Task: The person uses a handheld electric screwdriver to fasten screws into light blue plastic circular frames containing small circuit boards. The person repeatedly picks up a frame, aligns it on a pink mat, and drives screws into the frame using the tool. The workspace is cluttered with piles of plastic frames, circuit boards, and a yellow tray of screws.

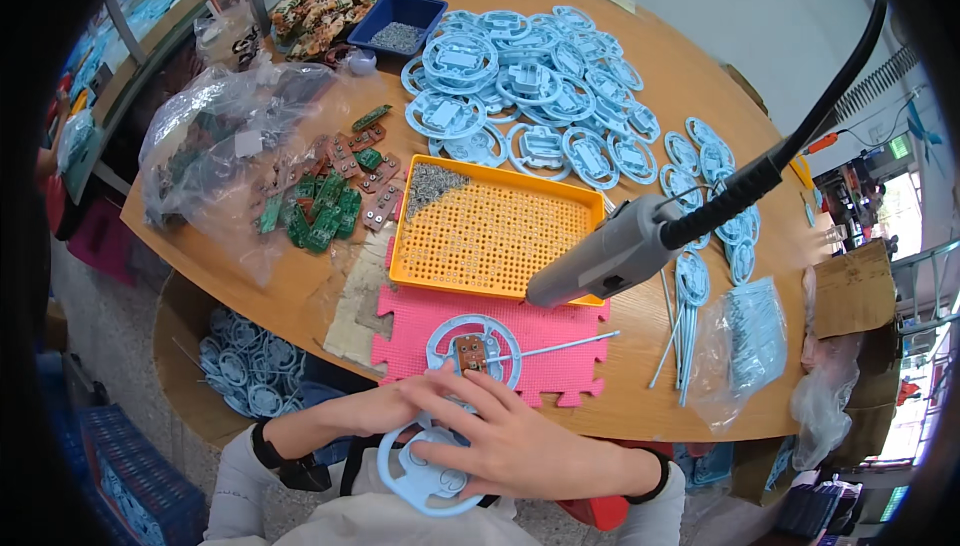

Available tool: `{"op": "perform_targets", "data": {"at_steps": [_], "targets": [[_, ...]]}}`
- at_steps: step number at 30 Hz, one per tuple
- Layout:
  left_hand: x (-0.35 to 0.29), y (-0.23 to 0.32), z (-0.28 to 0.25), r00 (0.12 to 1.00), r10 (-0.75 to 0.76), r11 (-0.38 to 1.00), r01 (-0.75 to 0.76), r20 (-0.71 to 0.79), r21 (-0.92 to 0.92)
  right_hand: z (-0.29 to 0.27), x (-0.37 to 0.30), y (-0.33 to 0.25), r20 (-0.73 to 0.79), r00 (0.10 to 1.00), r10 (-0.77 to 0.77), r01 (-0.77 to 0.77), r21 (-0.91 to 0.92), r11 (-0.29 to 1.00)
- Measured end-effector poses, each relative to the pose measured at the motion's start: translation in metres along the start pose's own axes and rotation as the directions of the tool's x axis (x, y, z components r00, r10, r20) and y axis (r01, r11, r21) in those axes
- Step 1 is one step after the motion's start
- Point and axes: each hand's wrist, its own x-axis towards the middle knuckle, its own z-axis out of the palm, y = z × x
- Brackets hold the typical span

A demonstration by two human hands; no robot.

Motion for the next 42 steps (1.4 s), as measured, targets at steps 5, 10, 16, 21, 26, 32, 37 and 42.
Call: {"op": "perform_targets", "data": {"at_steps": [5,10,16,21,26,32,37,42], "targets": [[0.014,-0.043,-0.001,0.987,0.102,0.992,-0.092,0.123,-0.085,0.015,0.009,-0.003,0.005,1.0,-0.002,0.002,0.064,0.998],[-0.002,-0.029,-0.009,0.99,-0.138,0.874,0.134,0.025,-0.467,0.009,0.001,0.008,-0.121,0.992,0.018,0.012,0.248,0.969],[-0.023,-0.019,-0.017,0.81,0.149,0.989,-0.125,-0.567,0.082,0.005,-0.02,0.038,-0.285,0.902,0.325,-0.319,0.069,0.945],[-0.02,-0.01,-0.011,0.878,0.065,0.996,-0.083,-0.475,-0.018,0.015,-0.011,0.057,-0.273,0.904,0.329,-0.344,-0.01,0.939],[-0.013,-0.018,-0.011,0.922,0.056,0.991,-0.098,-0.383,-0.09,0.015,0.001,0.061,-0.24,0.932,0.272,-0.29,-0.046,0.956],[-0.01,-0.025,-0.013,0.928,0.058,0.987,-0.109,-0.369,-0.118,0.015,0.003,0.066,-0.2,0.943,0.268,-0.283,-0.049,0.958],[-0.011,-0.021,-0.013,0.928,0.081,0.984,-0.132,-0.363,-0.117,0.012,0.005,0.064,-0.186,0.949,0.254,-0.266,-0.043,0.963],[-0.009,-0.025,-0.015,0.934,0.09,0.983,-0.14,-0.346,-0.122,0.015,0.005,0.065,-0.18,0.947,0.267,-0.28,-0.049,0.959]]}}
